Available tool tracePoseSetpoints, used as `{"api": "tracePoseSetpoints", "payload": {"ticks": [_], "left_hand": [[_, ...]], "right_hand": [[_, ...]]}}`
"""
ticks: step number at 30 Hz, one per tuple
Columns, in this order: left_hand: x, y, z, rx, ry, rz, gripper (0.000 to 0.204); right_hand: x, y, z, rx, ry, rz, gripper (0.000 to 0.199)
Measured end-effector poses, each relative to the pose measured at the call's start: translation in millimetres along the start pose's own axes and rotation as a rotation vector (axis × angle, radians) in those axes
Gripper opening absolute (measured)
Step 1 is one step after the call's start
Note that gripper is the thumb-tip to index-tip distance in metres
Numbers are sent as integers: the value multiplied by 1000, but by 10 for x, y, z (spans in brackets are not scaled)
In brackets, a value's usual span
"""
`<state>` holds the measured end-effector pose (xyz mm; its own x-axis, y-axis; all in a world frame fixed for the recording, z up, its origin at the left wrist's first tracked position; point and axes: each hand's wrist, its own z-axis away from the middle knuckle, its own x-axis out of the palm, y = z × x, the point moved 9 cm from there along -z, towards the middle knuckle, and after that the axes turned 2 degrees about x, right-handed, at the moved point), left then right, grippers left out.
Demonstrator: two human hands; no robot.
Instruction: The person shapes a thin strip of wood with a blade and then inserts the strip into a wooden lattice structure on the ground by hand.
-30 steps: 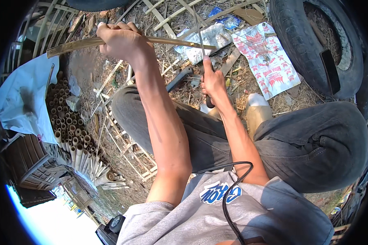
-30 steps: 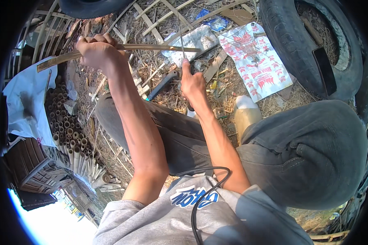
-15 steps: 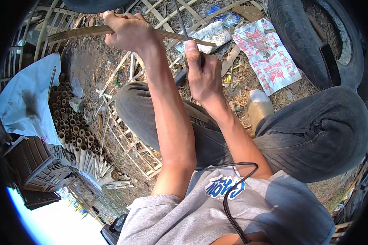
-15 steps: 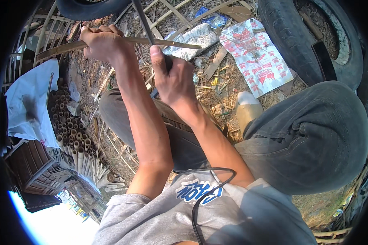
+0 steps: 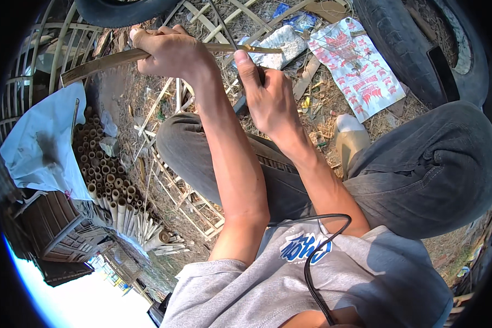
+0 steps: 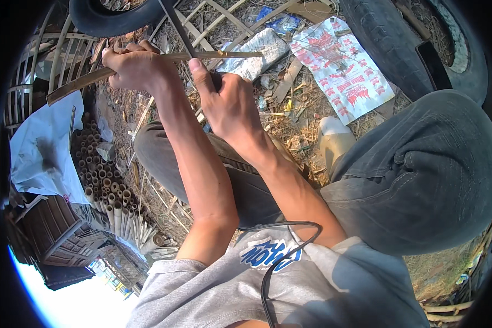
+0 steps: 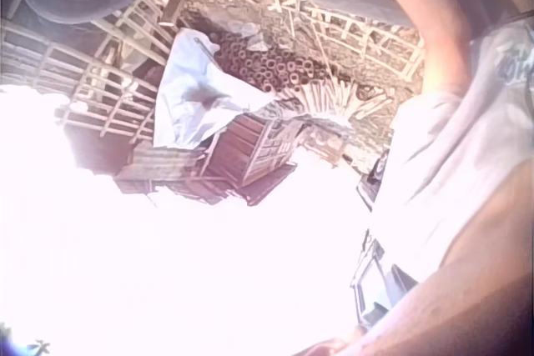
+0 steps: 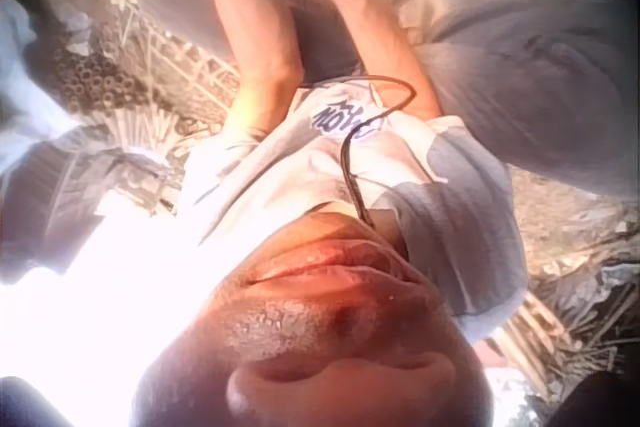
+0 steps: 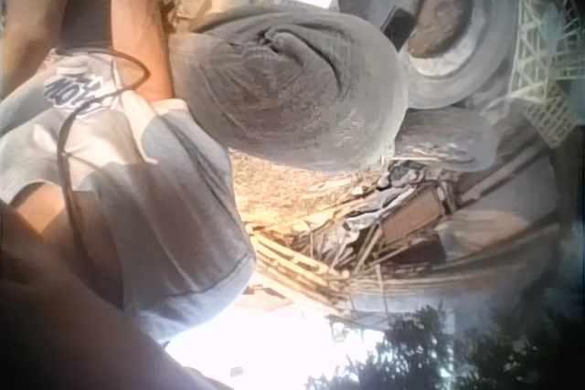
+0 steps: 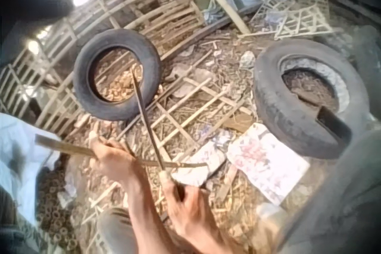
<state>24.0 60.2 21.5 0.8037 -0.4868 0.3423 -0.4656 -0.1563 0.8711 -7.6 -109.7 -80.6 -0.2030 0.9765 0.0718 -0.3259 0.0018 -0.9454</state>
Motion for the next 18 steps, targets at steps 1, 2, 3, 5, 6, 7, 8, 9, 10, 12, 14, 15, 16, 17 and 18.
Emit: {"api": "tracePoseSetpoints", "payload": {"ticks": [1, 2, 3, 5, 6, 7, 8, 9, 10, 12, 14, 15, 16, 17, 18], "left_hand": [[7, 2, 13, -7, 41, 24, 32], [12, 26, 12, -6, 57, 9, 28], [25, 9, 47, -14, 53, 7, 28], [114, -4, 48, -10, -68, 91, 24], [-35, -30, 42, -39, 82, 35, 26], [-30, -10, 57, -44, 75, 32, 26], [-44, -10, 76, -64, 104, 11, 27], [-42, -22, 91, -82, 136, -5, 28], [-3, -33, 84, -75, 102, 6, 29], [-43, 3, 24, -44, 96, -29, 29], [-57, -4, 2, -32, 94, -63, 29], [3, -29, 11, -31, 66, -27, 28], [44, -44, 24, -30, 40, 8, 27], [36, -54, 48, -32, 43, -2, 27], [29, -55, 43, -50, 40, 10, 26]], "right_hand": [[-6, -144, 45, -76, -14, 1, 74], [-25, -161, 60, -142, 25, 23, 73], [-37, 95, 16, -81, 69, 18, 77], [51, 978, -99, 306, -10, 69, 80], [-141, 1281, -146, 397, 56, 105, 80], [-256, 1450, -129, 497, 108, 139, 80], [-250, 1537, -159, 503, 115, 133, 80], [-244, 1537, -175, 553, 113, 88, 81], [-231, 1536, -177, 602, 112, 42, 81], [59, 1223, -192, 462, 30, 36, 81], [170, 507, -83, 214, -127, 30, 81], [189, 306, -52, 79, -100, 3, 80], [189, 256, -45, -15, -59, 24, 80], [177, 215, -33, -107, -20, 45, 80], [197, 373, -51, 43, -58, 79, 81]]}}
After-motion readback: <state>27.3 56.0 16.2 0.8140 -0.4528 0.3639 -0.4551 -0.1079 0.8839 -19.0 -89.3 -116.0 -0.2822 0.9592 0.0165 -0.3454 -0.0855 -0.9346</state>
